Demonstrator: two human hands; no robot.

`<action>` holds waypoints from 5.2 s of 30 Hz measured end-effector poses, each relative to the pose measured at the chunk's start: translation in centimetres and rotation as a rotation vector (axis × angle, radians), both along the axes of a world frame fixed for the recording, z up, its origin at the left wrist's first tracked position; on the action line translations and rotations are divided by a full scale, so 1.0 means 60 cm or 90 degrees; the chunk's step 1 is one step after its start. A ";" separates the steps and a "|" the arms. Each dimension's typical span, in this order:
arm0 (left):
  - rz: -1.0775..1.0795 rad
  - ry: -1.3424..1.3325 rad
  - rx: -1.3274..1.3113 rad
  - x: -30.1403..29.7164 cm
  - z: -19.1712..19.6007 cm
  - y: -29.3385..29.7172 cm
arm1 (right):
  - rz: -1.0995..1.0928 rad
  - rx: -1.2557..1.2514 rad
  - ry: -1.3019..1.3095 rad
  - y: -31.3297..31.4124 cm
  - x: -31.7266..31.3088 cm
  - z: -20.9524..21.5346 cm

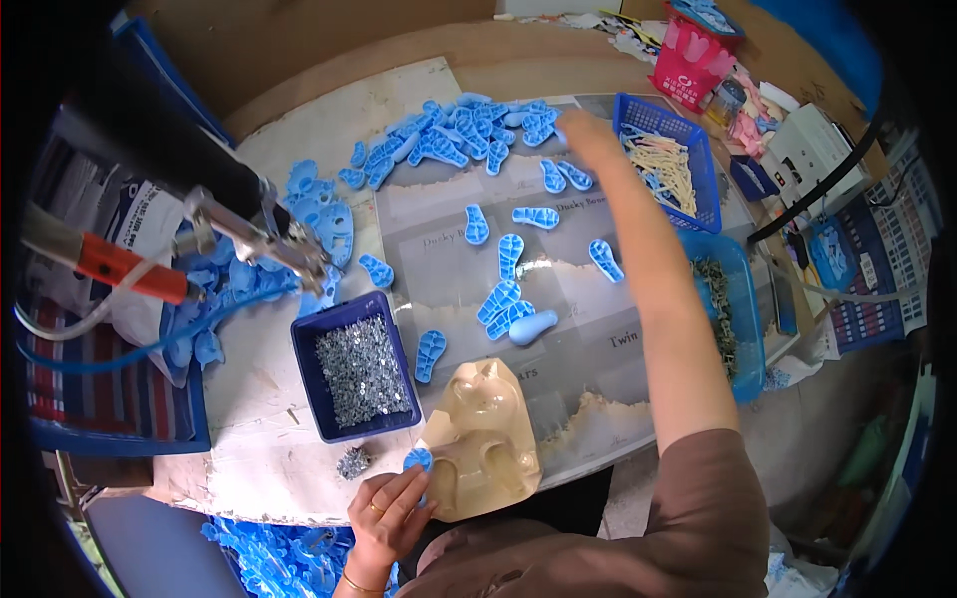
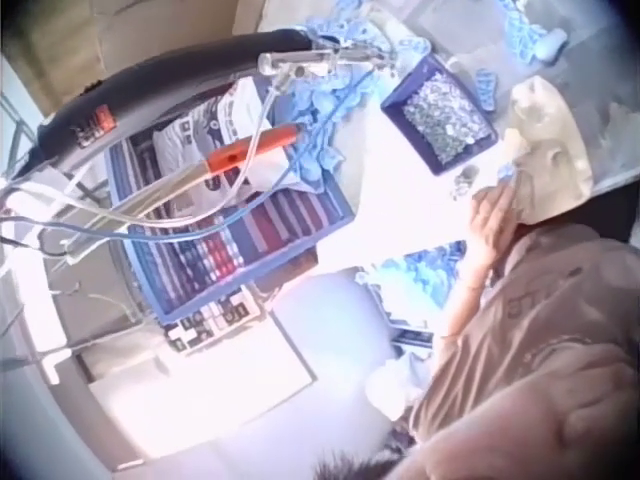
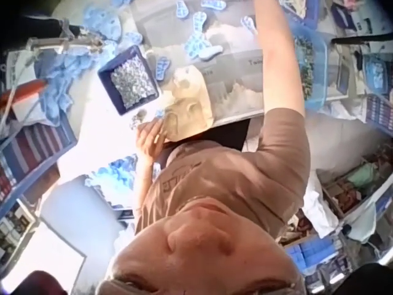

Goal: Assembling small blue plastic components into a beige mold and using a tool to secure them.

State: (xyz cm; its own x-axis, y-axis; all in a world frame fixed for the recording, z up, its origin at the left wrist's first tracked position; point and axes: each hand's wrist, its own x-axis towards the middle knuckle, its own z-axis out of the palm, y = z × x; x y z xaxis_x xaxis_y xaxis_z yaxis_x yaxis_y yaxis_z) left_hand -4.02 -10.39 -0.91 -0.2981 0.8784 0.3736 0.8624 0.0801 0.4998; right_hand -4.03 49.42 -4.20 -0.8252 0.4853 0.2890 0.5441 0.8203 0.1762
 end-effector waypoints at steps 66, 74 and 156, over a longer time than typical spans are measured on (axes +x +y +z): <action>-0.133 -1.287 0.598 -0.068 -0.105 -0.151 | 0.489 -0.941 0.269 -0.784 0.152 0.069; 0.091 -0.443 0.082 -0.003 -0.057 -0.090 | 0.588 -0.316 0.174 -0.724 0.266 0.165; -0.109 -0.409 -0.019 0.089 0.020 0.140 | 0.329 -1.257 0.316 -0.519 0.284 0.096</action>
